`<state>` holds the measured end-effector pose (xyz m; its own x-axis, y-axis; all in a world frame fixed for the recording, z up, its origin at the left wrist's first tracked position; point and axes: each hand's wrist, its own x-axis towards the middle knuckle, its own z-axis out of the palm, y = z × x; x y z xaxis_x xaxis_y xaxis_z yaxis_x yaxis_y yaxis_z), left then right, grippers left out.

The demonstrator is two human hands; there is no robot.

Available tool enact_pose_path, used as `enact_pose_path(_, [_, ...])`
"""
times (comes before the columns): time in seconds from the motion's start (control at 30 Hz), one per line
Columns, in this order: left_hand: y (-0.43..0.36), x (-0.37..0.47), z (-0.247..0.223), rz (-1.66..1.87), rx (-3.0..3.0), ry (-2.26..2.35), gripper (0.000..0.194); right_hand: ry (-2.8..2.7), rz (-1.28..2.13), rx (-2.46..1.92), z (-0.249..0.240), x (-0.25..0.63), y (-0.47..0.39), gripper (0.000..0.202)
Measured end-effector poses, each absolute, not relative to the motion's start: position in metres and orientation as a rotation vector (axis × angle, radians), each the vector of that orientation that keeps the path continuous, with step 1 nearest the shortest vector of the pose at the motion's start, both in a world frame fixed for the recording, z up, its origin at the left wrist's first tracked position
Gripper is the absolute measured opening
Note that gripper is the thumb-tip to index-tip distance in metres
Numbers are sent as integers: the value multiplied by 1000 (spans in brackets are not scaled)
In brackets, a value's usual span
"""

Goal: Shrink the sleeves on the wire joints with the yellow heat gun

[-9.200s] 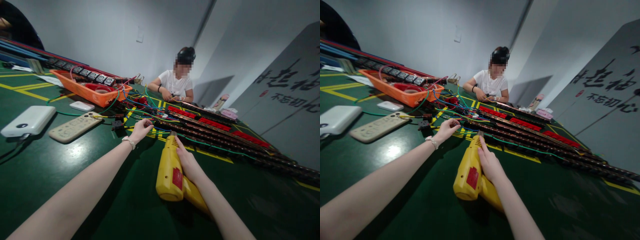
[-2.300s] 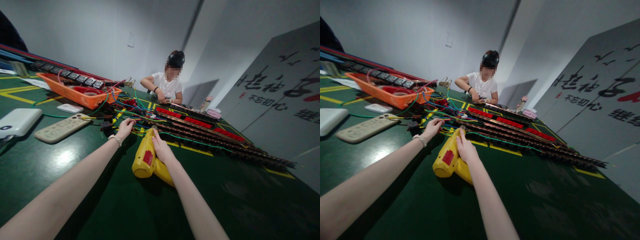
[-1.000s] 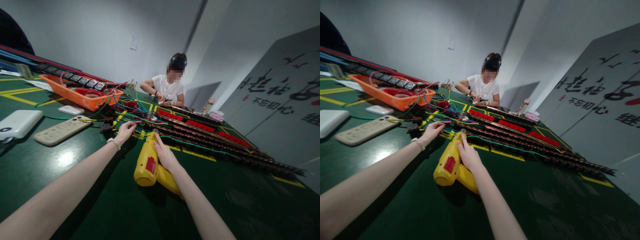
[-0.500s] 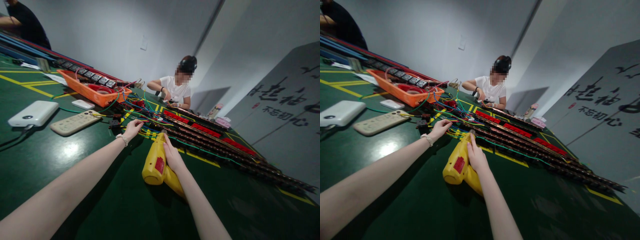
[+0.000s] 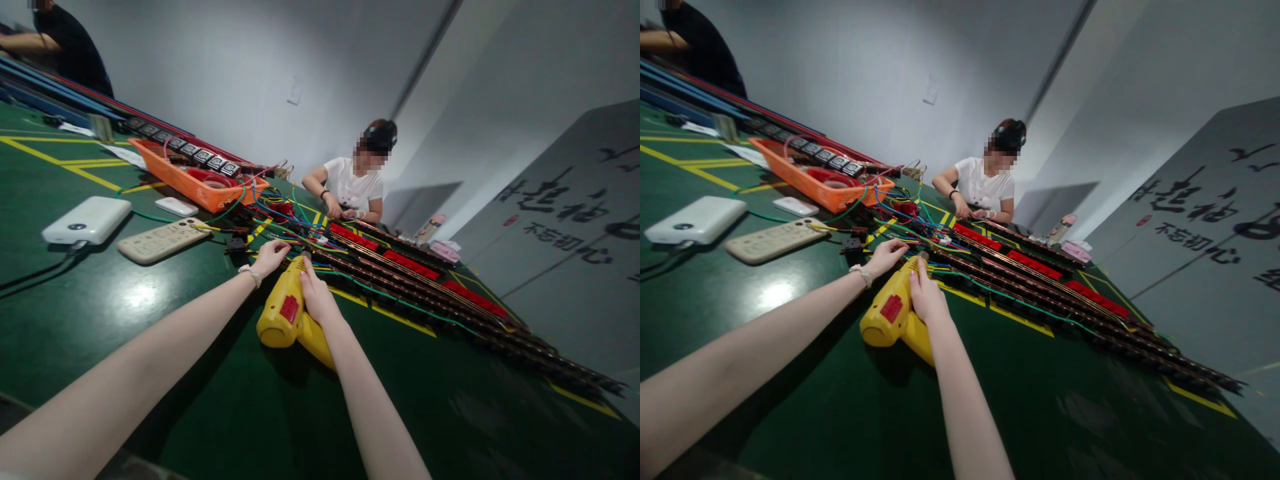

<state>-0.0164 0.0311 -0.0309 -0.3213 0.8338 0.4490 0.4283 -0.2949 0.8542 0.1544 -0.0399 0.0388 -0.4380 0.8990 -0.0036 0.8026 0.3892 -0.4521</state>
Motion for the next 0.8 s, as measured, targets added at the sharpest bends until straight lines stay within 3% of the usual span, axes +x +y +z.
enact_pose_path(0.17, [33,-22,-30,1592,1579,1636,21,-2443,534,-1394,33,136,-34,55])
enact_pose_path(0.8, [31,-18,-30,1634,1509,1549,26,-2393,690,-1358,35,158,-36,56])
